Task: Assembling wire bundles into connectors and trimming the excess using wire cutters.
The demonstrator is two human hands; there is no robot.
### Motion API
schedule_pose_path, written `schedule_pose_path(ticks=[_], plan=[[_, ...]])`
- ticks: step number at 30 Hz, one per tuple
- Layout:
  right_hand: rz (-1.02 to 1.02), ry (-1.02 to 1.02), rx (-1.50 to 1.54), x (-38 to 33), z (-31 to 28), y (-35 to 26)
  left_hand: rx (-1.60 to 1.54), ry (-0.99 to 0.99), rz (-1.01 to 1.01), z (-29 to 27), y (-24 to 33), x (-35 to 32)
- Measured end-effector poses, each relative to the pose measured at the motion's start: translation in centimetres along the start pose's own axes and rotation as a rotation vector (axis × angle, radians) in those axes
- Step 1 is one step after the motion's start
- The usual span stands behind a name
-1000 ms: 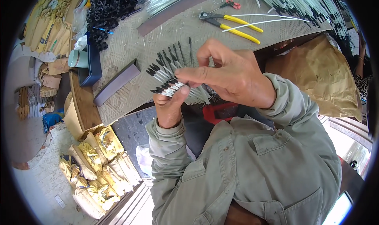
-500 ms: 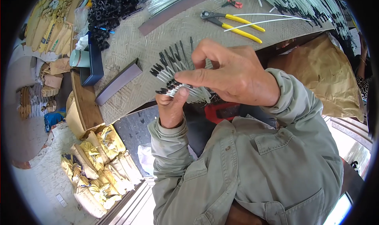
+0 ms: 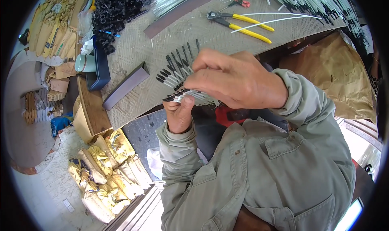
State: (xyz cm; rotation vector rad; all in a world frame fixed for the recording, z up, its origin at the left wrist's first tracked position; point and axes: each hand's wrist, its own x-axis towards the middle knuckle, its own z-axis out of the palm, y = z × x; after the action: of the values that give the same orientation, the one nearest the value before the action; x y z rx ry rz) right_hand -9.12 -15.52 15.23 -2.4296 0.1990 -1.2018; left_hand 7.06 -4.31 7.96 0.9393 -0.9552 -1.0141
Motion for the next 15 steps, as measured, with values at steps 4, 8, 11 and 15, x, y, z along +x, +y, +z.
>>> schedule_pose_path(ticks=[4,8,11,15], plan=[[-0.006,-0.056,-0.061,0.3,-0.7,-0.6,-0.016,0.044,0.054,0.8,0.2,0.2],[-0.044,-0.110,-0.177,0.4,-1.0,-1.1,0.079,-0.005,-0.013,0.5,0.3,0.1],[-0.011,-0.071,-0.141,-0.1,-0.5,-1.1,0.080,-0.025,0.012,0.1,-0.2,-0.1],[0.018,-0.016,-0.136,-0.4,-0.3,-1.4,0.108,-0.025,0.022,-0.3,-0.4,-0.3]])
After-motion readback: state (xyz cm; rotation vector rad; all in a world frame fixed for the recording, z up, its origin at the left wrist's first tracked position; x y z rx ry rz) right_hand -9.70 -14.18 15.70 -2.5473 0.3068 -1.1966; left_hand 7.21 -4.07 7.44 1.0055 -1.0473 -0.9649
